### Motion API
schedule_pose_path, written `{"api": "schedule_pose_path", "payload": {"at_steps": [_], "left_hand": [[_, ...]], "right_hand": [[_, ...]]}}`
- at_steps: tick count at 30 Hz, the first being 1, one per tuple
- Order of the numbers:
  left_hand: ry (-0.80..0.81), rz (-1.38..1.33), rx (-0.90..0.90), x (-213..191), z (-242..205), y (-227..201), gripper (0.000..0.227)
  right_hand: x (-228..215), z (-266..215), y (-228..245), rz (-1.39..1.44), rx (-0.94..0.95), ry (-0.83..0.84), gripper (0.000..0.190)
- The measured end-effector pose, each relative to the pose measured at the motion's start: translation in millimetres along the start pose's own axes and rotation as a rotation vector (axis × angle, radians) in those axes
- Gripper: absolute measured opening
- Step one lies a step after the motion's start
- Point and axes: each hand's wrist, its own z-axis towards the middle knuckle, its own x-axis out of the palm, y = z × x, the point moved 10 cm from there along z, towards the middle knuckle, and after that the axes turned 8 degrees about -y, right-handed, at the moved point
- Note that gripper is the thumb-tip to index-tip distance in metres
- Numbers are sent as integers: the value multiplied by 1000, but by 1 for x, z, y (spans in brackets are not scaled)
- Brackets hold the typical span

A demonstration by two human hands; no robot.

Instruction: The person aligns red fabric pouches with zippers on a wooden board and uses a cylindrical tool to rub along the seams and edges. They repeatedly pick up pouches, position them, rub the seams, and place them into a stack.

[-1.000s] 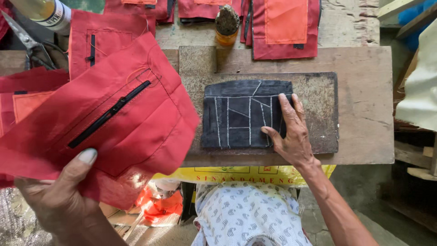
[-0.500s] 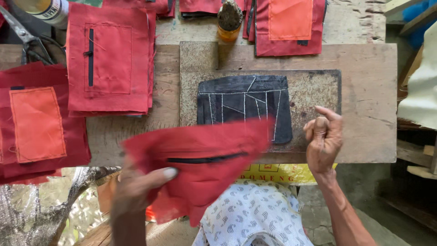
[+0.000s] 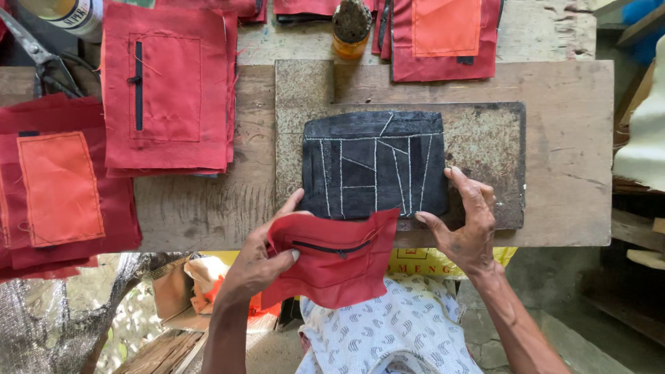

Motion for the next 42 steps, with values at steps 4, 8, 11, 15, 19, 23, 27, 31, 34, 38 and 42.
{"api": "schedule_pose_path", "payload": {"at_steps": [4, 8, 11, 15, 19, 23, 27, 31, 34, 38, 42], "left_hand": [[10, -15, -66, -3, 6, 4, 67], [-32, -42, -118, -7, 7, 2, 72], [-25, -42, -69, -7, 14, -7, 65], [-30, -43, -91, -6, 7, -16, 72], [108, -55, 46, 11, -23, -59, 66], [220, -228, 33, 47, -26, -72, 59], [27, -258, 2, 49, 8, -55, 59], [-108, -128, -46, 28, 45, -24, 51], [-320, -25, 10, 3, 74, -23, 44], [-383, 76, 39, -5, 89, -25, 36], [-388, 141, 50, -6, 92, -31, 39]], "right_hand": [[2, -1, 3, -48, -14, -34, 88], [2, 0, 4, -63, -20, -64, 89], [5, -1, 1, -96, -5, -62, 87], [5, -6, -23, 47, 179, -42, 83], [-16, -18, -33, 391, 361, -129, 70], [17, -9, 22, 908, 292, 339, 102], [29, -7, 49, 1468, 625, 568, 111], [20, 18, -2, 969, 701, 301, 88], [17, 39, -32, 627, 678, 167, 76], [22, 50, -37, 555, 604, 126, 71], [24, 49, -53, 304, 571, 114, 66]]}}
